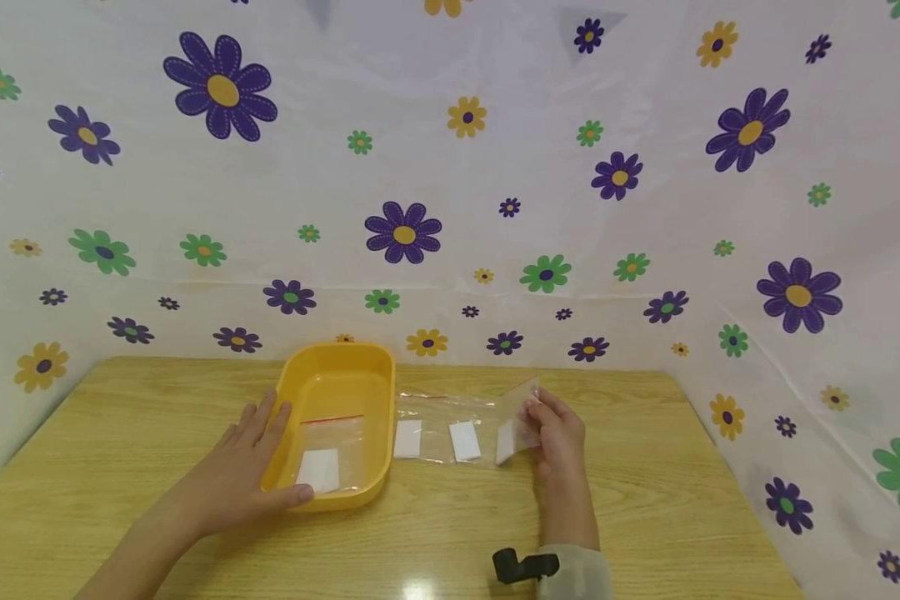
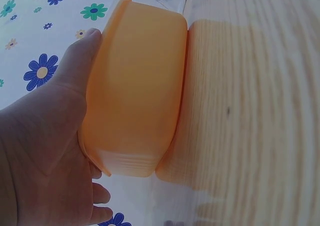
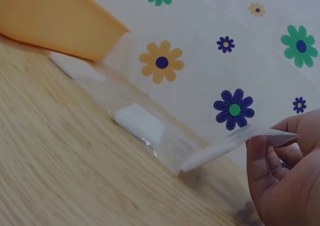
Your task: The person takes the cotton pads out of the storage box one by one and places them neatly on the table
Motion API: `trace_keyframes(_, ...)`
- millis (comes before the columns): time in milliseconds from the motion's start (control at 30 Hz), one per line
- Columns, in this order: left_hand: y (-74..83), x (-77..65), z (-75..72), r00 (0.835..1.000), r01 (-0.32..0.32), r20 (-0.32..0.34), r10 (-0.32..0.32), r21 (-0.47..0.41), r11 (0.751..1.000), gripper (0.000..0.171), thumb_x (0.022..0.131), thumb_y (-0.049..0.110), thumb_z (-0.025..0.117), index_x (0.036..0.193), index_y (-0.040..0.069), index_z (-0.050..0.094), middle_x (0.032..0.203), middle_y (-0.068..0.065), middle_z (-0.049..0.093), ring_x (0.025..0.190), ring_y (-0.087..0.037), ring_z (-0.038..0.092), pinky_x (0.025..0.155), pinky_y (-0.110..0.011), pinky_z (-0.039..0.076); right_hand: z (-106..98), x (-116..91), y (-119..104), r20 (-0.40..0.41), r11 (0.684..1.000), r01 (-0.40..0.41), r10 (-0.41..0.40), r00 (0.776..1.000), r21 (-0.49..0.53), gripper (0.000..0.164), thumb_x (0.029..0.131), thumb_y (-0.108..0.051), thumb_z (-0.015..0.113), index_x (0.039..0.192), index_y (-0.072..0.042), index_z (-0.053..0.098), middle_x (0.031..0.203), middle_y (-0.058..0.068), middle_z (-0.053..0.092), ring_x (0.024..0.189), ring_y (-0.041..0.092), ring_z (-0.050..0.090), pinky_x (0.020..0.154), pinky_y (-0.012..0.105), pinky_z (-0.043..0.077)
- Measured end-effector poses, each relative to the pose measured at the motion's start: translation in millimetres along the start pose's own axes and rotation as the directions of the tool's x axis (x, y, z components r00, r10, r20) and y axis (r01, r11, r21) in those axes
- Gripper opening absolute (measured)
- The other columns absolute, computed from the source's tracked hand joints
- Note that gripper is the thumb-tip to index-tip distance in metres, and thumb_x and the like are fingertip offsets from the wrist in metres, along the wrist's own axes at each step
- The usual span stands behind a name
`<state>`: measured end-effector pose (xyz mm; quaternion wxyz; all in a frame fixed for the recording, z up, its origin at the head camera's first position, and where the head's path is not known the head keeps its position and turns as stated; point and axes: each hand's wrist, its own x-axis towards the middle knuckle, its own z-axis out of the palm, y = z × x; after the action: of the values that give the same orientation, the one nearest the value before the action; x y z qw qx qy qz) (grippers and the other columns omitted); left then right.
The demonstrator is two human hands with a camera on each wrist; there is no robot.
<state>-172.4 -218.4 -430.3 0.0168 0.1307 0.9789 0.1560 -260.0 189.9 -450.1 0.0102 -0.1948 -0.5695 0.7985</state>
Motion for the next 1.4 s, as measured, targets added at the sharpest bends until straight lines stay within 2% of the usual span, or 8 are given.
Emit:
trace_keyframes(100, 0.7, -1.1, -1.6, 1.000, 0.001, 0.000, -0.001, -0.006, 1.000, 0.123, 0.077, 0.084, 0.054, 0.159, 0.000, 0.015, 0.165, -0.025, -0.001, 0.148, -0.054, 0.009, 0.116, -0.067, 0.015, -0.5, 1.2, 0.3, 0.003, 1.000, 0.006, -0.006, 1.000, -0.027, 0.048, 0.097, -0.003, 0.059, 0.144, 0.001, 0.049, 0.094, -0.007, 0.069, 0.078, 0.001, 0.066, 0.079, 0.016, 0.055)
trace_keyframes(233, 1.6, -2.1, -2.8, 1.000, 0.003, 0.006, -0.003, -0.014, 1.000, 0.123, 0.077, 0.084, 0.055, 0.159, 0.000, 0.015, 0.165, -0.025, 0.000, 0.147, -0.055, 0.009, 0.116, -0.067, 0.015, -1.8, 1.4, 0.6, -0.006, 0.997, 0.000, -0.001, 1.000, -0.076, 0.048, 0.097, -0.005, 0.058, 0.144, -0.002, 0.051, 0.109, -0.001, 0.066, 0.081, 0.001, 0.065, 0.079, 0.016, 0.055)
trace_keyframes(367, 1.8, -1.9, -2.5, 1.000, 0.004, 0.012, -0.003, -0.018, 1.000, 0.123, 0.077, 0.084, 0.055, 0.159, 0.000, 0.015, 0.165, -0.025, -0.001, 0.148, -0.054, 0.008, 0.116, -0.067, 0.014, -4.3, -0.1, -0.4, -0.034, 0.988, -0.006, 0.001, 0.999, -0.154, 0.047, 0.097, -0.007, 0.058, 0.143, -0.003, 0.052, 0.112, 0.002, 0.064, 0.082, 0.002, 0.065, 0.077, 0.016, 0.055)
trace_keyframes(600, 0.9, -0.8, -1.7, 1.000, 0.004, 0.009, -0.004, -0.018, 1.000, 0.123, 0.077, 0.084, 0.055, 0.159, 0.001, 0.015, 0.166, -0.024, -0.002, 0.148, -0.054, 0.007, 0.116, -0.067, 0.014, -10.1, -2.5, -2.7, -0.097, 0.940, 0.029, -0.066, 0.993, -0.341, 0.043, 0.095, -0.011, 0.059, 0.138, -0.005, 0.058, 0.122, 0.011, 0.062, 0.085, 0.003, 0.062, 0.073, 0.015, 0.052)
trace_keyframes(700, 1.1, -0.6, -2.1, 1.000, 0.005, 0.010, -0.005, -0.019, 1.000, 0.123, 0.077, 0.084, 0.055, 0.159, 0.001, 0.015, 0.166, -0.024, -0.002, 0.148, -0.054, 0.007, 0.116, -0.067, 0.014, -12.2, -2.2, -1.8, -0.107, 0.911, 0.063, -0.117, 0.987, -0.407, 0.043, 0.093, -0.010, 0.061, 0.135, -0.004, 0.060, 0.116, 0.012, 0.062, 0.083, 0.005, 0.061, 0.070, 0.015, 0.052)
trace_keyframes(867, 1.4, -0.1, -2.5, 1.000, 0.002, 0.006, -0.001, -0.015, 1.000, 0.123, 0.077, 0.084, 0.055, 0.159, 0.002, 0.015, 0.166, -0.024, -0.001, 0.148, -0.054, 0.008, 0.116, -0.067, 0.015, -16.2, -2.4, 0.6, -0.104, 0.803, 0.109, -0.208, 0.973, -0.585, 0.041, 0.090, -0.012, 0.066, 0.131, -0.007, 0.064, 0.101, 0.008, 0.061, 0.082, 0.013, 0.058, 0.062, 0.018, 0.050)
trace_keyframes(1067, 0.3, 1.2, -1.2, 1.000, 0.004, 0.007, -0.004, -0.010, 1.000, 0.124, 0.076, 0.085, 0.054, 0.159, 0.002, 0.014, 0.166, -0.023, -0.001, 0.148, -0.054, 0.008, 0.117, -0.067, 0.015, -17.4, -5.3, 0.2, -0.092, 0.655, 0.119, -0.278, 0.956, -0.746, 0.042, 0.090, -0.016, 0.064, 0.131, -0.008, 0.064, 0.109, 0.015, 0.064, 0.091, 0.026, 0.058, 0.064, 0.024, 0.048)
trace_keyframes(1400, -0.6, 1.1, 0.2, 1.000, -0.002, 0.003, 0.002, -0.002, 1.000, 0.123, 0.077, 0.085, 0.054, 0.160, 0.003, 0.014, 0.166, -0.023, -0.003, 0.148, -0.054, 0.007, 0.117, -0.066, 0.015, -20.8, -5.4, 3.6, -0.055, 0.519, 0.116, -0.303, 0.952, -0.847, 0.050, 0.088, -0.019, 0.062, 0.136, -0.007, 0.058, 0.112, 0.017, 0.065, 0.097, 0.032, 0.059, 0.080, 0.044, 0.049)
